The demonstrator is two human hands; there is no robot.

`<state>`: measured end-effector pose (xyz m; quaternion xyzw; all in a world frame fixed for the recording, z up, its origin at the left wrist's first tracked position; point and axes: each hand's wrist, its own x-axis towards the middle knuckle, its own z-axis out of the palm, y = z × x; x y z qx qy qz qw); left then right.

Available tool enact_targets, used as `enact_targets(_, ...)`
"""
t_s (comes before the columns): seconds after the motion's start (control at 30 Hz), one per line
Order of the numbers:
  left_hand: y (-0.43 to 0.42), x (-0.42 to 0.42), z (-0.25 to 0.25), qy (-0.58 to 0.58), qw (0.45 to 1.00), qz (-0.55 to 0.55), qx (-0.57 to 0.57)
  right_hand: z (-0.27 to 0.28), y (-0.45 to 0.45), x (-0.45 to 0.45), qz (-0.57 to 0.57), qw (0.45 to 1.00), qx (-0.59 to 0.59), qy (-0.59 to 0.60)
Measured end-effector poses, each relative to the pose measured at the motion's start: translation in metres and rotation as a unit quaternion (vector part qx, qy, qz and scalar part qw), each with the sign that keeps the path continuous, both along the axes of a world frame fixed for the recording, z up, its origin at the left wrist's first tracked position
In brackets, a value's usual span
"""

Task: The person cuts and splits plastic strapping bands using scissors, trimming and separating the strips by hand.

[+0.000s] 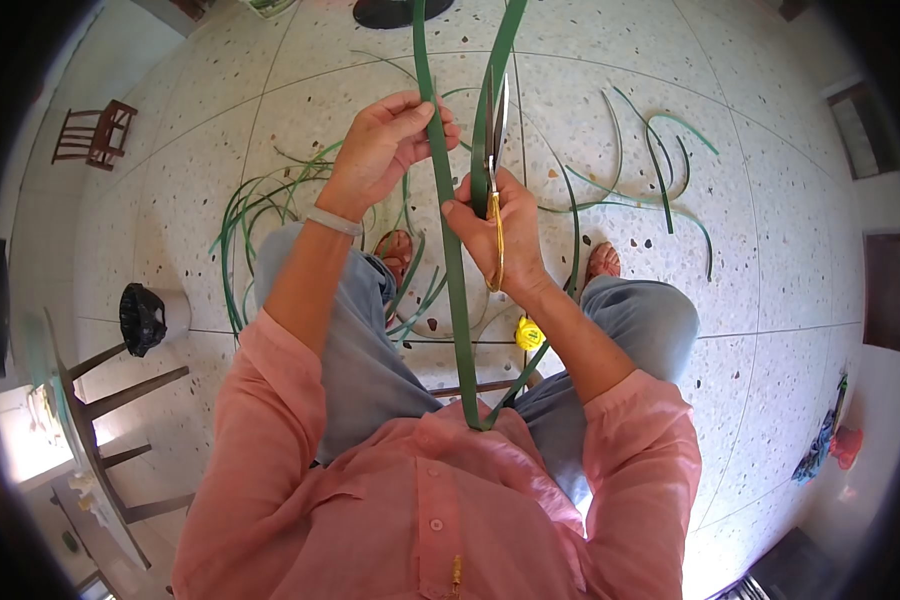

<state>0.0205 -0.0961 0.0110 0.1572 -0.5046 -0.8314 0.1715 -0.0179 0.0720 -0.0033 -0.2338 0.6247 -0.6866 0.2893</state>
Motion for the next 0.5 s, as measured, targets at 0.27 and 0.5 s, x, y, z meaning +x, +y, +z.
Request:
enact_targets(0.27,0.027,0.000,-0.004,0.020,0.992,-0.121,0.003,0.014,-0.007,-0.043,-0.118,0.992,-0.020,-0.027)
enact_targets(0.5,0.069,-0.002,-0.013,-0.047,0.982,-0.178,-0.040,0.014,-0.004,-0.086,-0.138,0.980,-0.105,-0.103)
